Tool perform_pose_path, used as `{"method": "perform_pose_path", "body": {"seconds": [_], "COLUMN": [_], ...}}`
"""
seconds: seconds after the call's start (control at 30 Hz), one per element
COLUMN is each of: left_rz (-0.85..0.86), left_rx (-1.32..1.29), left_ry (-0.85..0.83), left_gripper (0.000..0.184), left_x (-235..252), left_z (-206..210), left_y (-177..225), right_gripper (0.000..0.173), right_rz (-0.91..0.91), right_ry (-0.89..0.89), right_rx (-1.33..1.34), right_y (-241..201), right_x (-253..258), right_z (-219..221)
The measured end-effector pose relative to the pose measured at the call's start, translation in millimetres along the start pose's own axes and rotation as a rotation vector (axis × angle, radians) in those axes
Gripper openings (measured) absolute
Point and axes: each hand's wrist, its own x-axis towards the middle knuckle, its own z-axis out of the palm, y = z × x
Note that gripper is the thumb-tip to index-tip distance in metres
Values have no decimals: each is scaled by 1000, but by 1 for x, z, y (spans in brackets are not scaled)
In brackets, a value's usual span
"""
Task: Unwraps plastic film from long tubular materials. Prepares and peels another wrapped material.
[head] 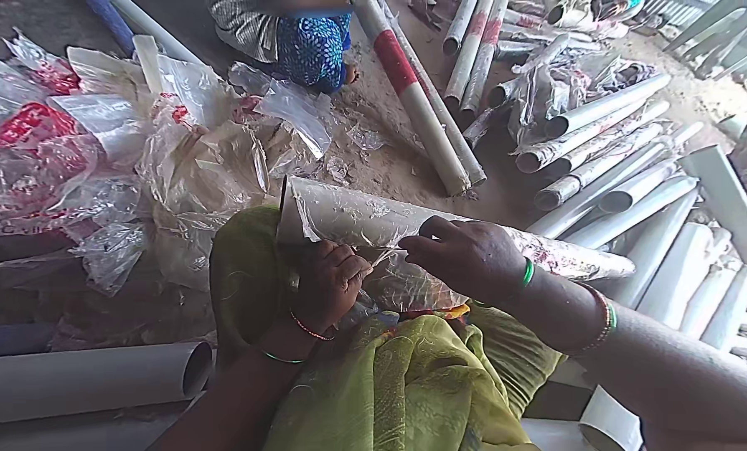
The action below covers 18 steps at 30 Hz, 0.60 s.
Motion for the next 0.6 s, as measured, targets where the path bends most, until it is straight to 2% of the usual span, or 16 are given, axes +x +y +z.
{"method": "perform_pose_path", "body": {"seconds": [0.27, 0.33, 0.47, 0.53, 0.6], "left_rz": [20, 29, 50, 53, 54], "left_rx": [-19, -21, -7, -8, -16], "left_ry": [6, 14, 46, 61, 71], "left_gripper": [20, 20, 20, 20, 19], "left_x": [0, 0, 1, 1, 0], "left_z": [1, 1, 2, 2, 3], "left_y": [-2, -2, -2, -2, -3], "right_gripper": [10, 12, 22, 22, 20], "right_rz": [-32, -38, -17, 20, 14], "right_ry": [-169, -241, -551, -719, -804], "right_rx": [-146, -204, -301, -299, -298], "right_y": [-12, -20, -42, -55, -61], "right_x": [22, 35, 72, 91, 103], "right_z": [-22, -31, -54, -62, -63]}}
